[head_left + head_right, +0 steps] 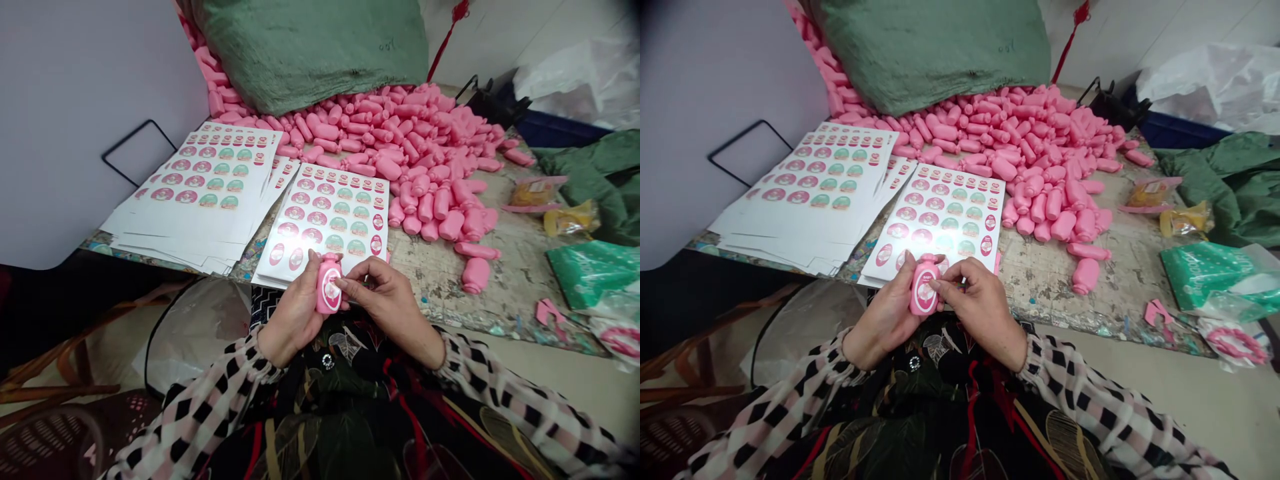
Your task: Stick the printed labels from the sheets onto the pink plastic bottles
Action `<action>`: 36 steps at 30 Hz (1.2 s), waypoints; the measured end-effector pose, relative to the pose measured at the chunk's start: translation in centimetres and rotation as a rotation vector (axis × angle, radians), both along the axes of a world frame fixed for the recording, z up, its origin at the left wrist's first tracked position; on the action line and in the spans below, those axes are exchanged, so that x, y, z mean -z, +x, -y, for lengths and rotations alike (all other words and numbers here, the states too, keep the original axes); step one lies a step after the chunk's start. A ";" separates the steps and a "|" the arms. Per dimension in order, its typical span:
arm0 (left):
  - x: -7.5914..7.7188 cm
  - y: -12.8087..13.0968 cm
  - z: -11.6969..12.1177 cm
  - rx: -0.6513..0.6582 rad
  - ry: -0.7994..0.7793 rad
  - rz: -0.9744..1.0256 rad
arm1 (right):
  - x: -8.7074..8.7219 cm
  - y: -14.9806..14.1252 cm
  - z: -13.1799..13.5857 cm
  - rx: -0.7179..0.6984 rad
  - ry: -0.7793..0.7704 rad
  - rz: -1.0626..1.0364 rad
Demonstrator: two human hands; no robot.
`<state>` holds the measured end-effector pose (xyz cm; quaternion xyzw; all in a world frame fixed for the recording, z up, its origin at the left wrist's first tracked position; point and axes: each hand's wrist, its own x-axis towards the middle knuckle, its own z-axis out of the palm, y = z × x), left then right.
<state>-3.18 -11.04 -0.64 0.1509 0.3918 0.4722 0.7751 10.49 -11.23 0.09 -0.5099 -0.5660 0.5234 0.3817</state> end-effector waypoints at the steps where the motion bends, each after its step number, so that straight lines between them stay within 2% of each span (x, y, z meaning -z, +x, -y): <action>1: 0.0 0.0 0.0 -0.002 0.004 -0.008 | 0.1 0.0 0.0 0.001 0.003 0.008; 9: -0.3 0.2 0.1 -0.009 0.044 -0.034 | 0.5 0.2 -0.2 0.016 0.050 0.120; 15: -0.7 -0.7 0.4 0.172 0.098 -0.033 | 0.4 0.6 -0.2 0.003 0.169 0.264; 20: -0.5 -1.5 0.7 0.270 0.092 -0.022 | 0.2 2.2 -1.0 -0.145 0.305 0.414; 22: -0.5 -1.6 0.7 0.279 0.107 -0.003 | 0.3 3.1 -1.6 -0.142 0.314 0.466; 26: -0.6 -1.4 0.8 0.309 0.111 0.024 | 0.6 3.4 -2.0 0.004 0.246 0.386; 30: -0.3 -0.6 1.0 0.414 0.117 -0.011 | 0.7 1.5 -1.2 -0.028 0.167 0.200; 32: -0.3 -0.5 1.0 0.417 0.138 -0.070 | 1.1 0.9 -1.0 -0.033 0.158 0.139; 34: -0.5 -0.9 1.0 0.385 0.154 -0.135 | 1.6 1.4 -1.2 -0.007 0.180 0.157; 36: -0.8 -1.7 1.1 0.337 0.164 -0.230 | 1.9 3.0 -1.7 0.033 0.237 0.260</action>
